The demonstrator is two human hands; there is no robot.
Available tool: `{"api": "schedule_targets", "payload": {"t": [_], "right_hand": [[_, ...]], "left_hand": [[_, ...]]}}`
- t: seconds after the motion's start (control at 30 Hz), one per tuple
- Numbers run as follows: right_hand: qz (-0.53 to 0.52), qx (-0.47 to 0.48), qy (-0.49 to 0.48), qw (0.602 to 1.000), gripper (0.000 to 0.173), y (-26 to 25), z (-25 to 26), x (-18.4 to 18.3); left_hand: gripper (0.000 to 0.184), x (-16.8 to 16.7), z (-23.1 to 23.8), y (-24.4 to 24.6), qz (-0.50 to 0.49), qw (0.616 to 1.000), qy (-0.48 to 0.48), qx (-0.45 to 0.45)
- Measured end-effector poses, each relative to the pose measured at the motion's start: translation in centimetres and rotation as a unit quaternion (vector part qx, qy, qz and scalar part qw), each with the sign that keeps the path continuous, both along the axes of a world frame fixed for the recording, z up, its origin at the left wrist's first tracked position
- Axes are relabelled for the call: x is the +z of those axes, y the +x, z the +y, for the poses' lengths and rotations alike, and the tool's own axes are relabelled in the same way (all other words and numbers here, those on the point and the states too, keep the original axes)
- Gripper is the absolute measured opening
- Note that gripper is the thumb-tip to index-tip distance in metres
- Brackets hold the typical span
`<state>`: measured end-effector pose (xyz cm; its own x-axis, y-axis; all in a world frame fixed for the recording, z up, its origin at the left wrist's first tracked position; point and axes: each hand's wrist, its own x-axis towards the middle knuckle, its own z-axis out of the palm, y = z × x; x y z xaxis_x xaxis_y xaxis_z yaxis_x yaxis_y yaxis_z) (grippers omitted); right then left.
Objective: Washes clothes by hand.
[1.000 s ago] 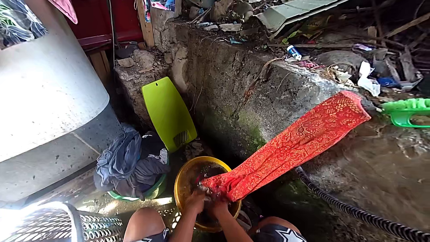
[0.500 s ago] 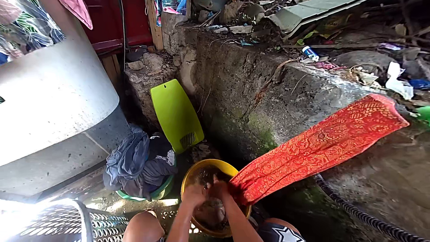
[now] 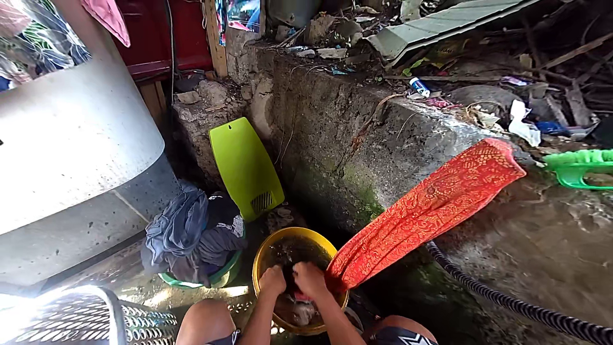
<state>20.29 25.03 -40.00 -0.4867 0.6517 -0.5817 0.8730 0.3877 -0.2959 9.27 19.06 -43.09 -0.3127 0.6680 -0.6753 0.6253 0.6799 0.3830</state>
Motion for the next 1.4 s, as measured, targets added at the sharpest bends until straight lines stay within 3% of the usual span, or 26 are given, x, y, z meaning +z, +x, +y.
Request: {"api": "schedule_targets", "payload": {"t": [0.1, 0.27, 0.37, 0.47, 0.6, 0.7, 0.73, 0.77, 0.87, 0.9, 0.93, 1.0, 1.07, 1.13, 1.23, 1.4], "right_hand": [[0.237, -0.059, 0.077, 0.967, 0.032, 0.9, 2.0, 3.9], [0.532, -0.083, 0.192, 0.821, 0.027, 1.6, 1.7, 8.0], [0.638, -0.106, 0.192, 0.739, 0.025, 1.9, 1.5, 9.7], [0.692, -0.121, 0.197, 0.684, 0.026, 2.5, 1.0, 11.4], [0.727, -0.107, 0.256, 0.628, 0.026, 4.0, 0.1, 14.3], [0.696, -0.055, 0.346, 0.626, 0.028, 5.1, 0.2, 15.7], [0.679, -0.041, 0.364, 0.636, 0.032, 5.2, 0.3, 15.9], [0.656, -0.035, 0.376, 0.653, 0.035, 5.1, 0.2, 15.9], [0.527, -0.043, 0.352, 0.772, 0.037, 3.6, -0.3, 14.3], [0.467, -0.037, 0.308, 0.828, 0.036, 2.8, -0.4, 13.2], [0.402, -0.024, 0.231, 0.886, 0.038, 2.2, -0.2, 12.0], [0.269, -0.005, 0.058, 0.961, 0.057, 1.6, 0.9, 9.7], [0.127, 0.003, -0.004, 0.992, 0.070, 1.5, 1.4, 7.6], [0.017, 0.017, -0.020, 1.000, 0.061, 1.5, 1.2, 4.8], [-0.079, 0.023, -0.051, 0.995, 0.068, 1.4, -0.2, 0.6], [-0.168, 0.033, -0.078, 0.982, 0.067, 0.9, -2.3, -2.7]], "left_hand": [[0.066, -0.4, 0.0, -1.7, -0.026, 0.985, 0.159, 0.060], [0.073, -2.4, 0.6, -2.3, -0.095, 0.962, 0.229, 0.117], [0.050, -3.1, 0.8, -2.0, -0.190, 0.926, 0.287, 0.157], [0.025, -0.9, 1.1, -1.4, -0.301, 0.830, 0.410, 0.228], [0.027, 5.3, 0.6, -0.9, -0.423, 0.670, 0.532, 0.298], [0.032, 8.3, -0.1, -1.6, -0.462, 0.587, 0.576, 0.331], [0.032, 8.6, -0.1, -2.1, -0.456, 0.589, 0.574, 0.340], [0.030, 8.6, 0.0, -2.7, -0.424, 0.622, 0.563, 0.340], [0.027, 7.8, -0.1, -4.9, -0.181, 0.853, 0.424, 0.244], [0.036, 7.4, -0.3, -5.3, -0.118, 0.902, 0.360, 0.207], [0.047, 6.8, -0.4, -5.4, -0.088, 0.926, 0.309, 0.195], [0.059, 6.1, -0.6, -5.2, -0.061, 0.943, 0.258, 0.201], [0.060, 5.9, -0.8, -4.5, -0.023, 0.948, 0.268, 0.170], [0.062, 5.2, -0.7, -3.5, 0.008, 0.953, 0.289, 0.087], [0.069, 3.0, 0.1, -1.9, 0.095, 0.976, 0.191, -0.041], [0.093, -0.8, 0.6, 0.0, 0.126, 0.988, 0.039, -0.081]]}}
